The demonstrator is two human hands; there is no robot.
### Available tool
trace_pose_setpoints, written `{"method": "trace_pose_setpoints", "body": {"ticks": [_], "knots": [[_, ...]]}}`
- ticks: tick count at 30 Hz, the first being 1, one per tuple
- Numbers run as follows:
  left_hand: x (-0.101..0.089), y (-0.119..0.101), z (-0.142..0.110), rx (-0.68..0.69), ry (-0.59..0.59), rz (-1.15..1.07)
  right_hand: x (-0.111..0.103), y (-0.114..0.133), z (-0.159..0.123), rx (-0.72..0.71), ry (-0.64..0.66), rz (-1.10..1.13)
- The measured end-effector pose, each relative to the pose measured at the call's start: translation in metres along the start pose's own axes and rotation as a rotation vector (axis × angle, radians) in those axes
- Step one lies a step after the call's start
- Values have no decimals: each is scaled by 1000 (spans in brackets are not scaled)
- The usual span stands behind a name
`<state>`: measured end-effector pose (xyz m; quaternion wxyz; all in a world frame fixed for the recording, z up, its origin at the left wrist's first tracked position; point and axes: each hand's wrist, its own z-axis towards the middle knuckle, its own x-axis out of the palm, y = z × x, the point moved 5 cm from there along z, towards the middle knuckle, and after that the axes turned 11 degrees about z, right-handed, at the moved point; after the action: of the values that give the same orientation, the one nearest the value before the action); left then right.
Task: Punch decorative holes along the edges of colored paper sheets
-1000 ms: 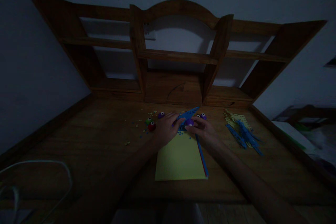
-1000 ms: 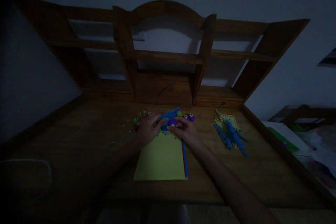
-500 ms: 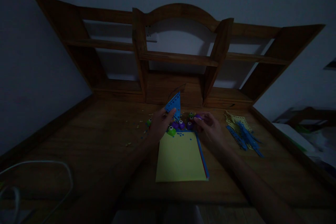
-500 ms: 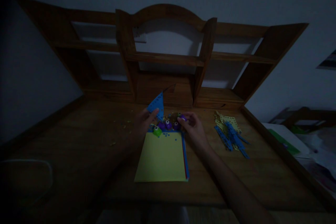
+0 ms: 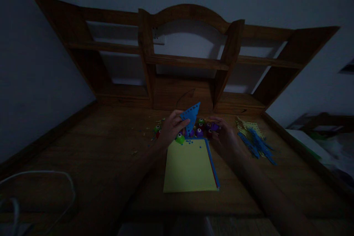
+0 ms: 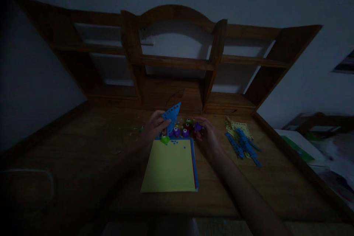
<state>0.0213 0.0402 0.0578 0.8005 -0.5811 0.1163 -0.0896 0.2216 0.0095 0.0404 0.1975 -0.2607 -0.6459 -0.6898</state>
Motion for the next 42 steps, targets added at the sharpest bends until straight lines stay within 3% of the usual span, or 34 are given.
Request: {"method": "trace_pose_setpoints", "body": {"ticks": [3,7,10,14,18,23,26,29,32,36,42], "knots": [[-1,5,0,-8,-10,50,-5,-3,6,143,104,159],[-13,2,3,169,-197,244,-9,-3,8,260,159,296],[-18,1,5,265,-281,358,-11,-2,8,265,141,281],[-18,6,6,215,-255,354,-10,-5,8,239,112,202],[-15,5,3,149,-213,290,-6,-2,7,106,57,101],[-13,6,1,19,-187,181,-1,9,1,-27,-19,-151],[-12,9,1,-47,-197,121,-1,15,-4,-152,-52,-536],[-10,11,1,-106,-170,34,3,11,-7,-256,50,-985],[-6,12,0,-143,-96,-30,7,2,-8,-360,188,-1249],[-3,11,-2,-143,-32,-84,11,-4,-8,-419,274,-1343],[0,8,-3,-137,31,-70,15,7,-12,-436,210,-1318]]}}
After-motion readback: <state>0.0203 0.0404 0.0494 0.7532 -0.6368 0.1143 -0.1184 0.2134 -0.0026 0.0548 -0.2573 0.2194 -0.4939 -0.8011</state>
